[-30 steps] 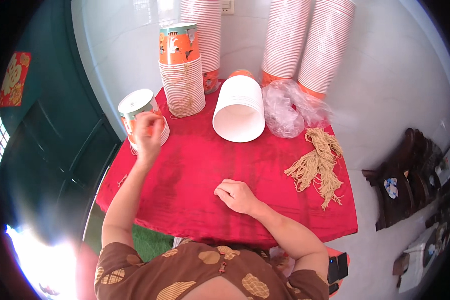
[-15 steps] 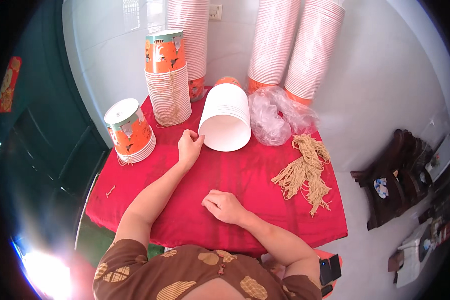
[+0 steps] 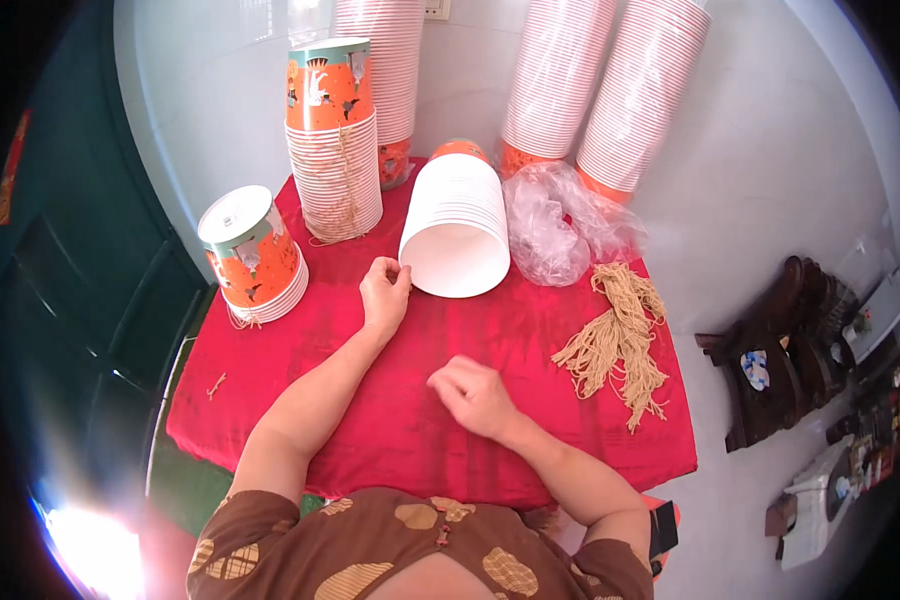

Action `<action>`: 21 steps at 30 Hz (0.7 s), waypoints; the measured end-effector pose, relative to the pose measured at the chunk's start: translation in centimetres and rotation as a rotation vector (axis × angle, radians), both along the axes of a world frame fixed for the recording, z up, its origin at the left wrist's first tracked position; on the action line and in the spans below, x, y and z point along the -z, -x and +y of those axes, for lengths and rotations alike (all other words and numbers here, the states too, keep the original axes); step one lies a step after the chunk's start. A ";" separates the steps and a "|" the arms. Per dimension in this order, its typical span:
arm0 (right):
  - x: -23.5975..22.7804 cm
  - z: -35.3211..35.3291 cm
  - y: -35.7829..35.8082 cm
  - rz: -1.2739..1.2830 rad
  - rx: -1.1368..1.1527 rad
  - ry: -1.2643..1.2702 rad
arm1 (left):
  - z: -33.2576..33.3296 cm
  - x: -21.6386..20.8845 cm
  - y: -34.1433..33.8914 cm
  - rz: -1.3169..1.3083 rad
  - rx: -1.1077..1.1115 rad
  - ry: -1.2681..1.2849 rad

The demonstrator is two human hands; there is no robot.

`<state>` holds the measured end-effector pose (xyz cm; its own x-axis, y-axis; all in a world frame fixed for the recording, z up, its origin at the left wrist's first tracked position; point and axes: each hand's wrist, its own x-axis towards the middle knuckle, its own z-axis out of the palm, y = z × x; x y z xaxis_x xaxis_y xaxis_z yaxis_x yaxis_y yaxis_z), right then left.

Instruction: Attaching strings to paper buckets.

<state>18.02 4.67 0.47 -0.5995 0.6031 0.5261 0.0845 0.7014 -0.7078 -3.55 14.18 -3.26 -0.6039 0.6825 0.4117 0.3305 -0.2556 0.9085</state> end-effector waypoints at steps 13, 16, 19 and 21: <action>1.2 13.0 -1.1 0.251 0.594 0.222 | -0.1 0.2 0.3 -0.011 0.048 0.012; 1.3 13.5 -0.5 0.257 0.523 0.288 | -0.1 0.2 0.1 -0.029 0.058 -0.005; 1.8 14.1 0.0 0.308 0.511 0.311 | -0.2 0.2 0.1 -0.054 0.073 0.006; 2.4 14.6 0.1 0.302 0.522 0.304 | -0.3 0.2 0.1 -0.021 0.068 0.027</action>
<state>17.96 19.23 -1.90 -0.0430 0.9215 0.3859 0.1255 0.3882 -0.9130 -3.62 13.92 -3.41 -0.5642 0.7328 0.3803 0.2944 -0.2518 0.9219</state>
